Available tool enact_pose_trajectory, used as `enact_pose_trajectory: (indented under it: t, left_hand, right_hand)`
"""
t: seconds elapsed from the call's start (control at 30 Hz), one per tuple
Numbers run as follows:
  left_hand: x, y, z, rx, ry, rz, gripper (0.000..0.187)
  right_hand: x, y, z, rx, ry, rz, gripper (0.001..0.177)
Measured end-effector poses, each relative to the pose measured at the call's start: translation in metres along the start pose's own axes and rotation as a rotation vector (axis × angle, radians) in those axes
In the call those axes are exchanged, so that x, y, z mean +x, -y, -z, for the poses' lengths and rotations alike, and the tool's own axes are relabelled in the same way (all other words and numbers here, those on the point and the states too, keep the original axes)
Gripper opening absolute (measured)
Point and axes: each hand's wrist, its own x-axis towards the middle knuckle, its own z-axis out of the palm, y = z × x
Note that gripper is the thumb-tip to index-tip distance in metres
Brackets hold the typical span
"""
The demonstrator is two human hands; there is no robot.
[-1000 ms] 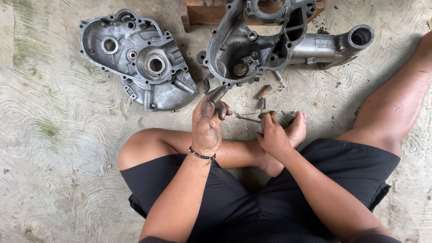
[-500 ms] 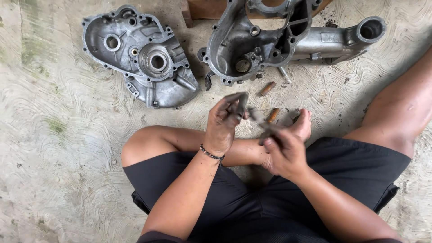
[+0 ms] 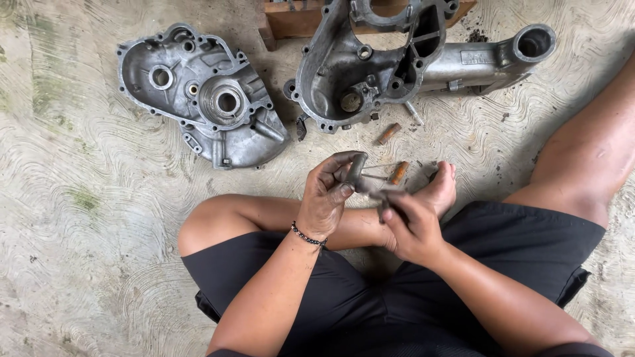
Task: The person sits on the floor and cleans a small cylindrical metal part using a wire brush. They scrub the exterior and interior of the part, then use a red-handled tool to clean the inside of a larger disassembled engine casing nearby.
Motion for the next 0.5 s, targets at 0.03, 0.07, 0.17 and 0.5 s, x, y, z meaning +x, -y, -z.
enact_pose_trajectory:
  t: [0.03,0.07,0.17,0.5]
  left_hand:
    - [0.0,0.0,0.001,-0.003,-0.002,0.003,0.063]
    - [0.0,-0.001,0.002,0.013,0.001,-0.002,0.062]
    - [0.001,0.008,0.015,0.039,0.0,-0.011,0.062]
    - [0.0,0.017,0.028,0.112,0.001,0.046,0.058]
  right_hand:
    - [-0.002,-0.008,-0.001,-0.002,0.002,-0.004,0.022]
    - [-0.005,-0.016,-0.002,-0.026,0.001,-0.005,0.023]
    - [0.012,-0.022,0.005,-0.066,-0.009,0.043,0.022]
    - [0.016,-0.02,0.01,-0.064,-0.006,0.052,0.026]
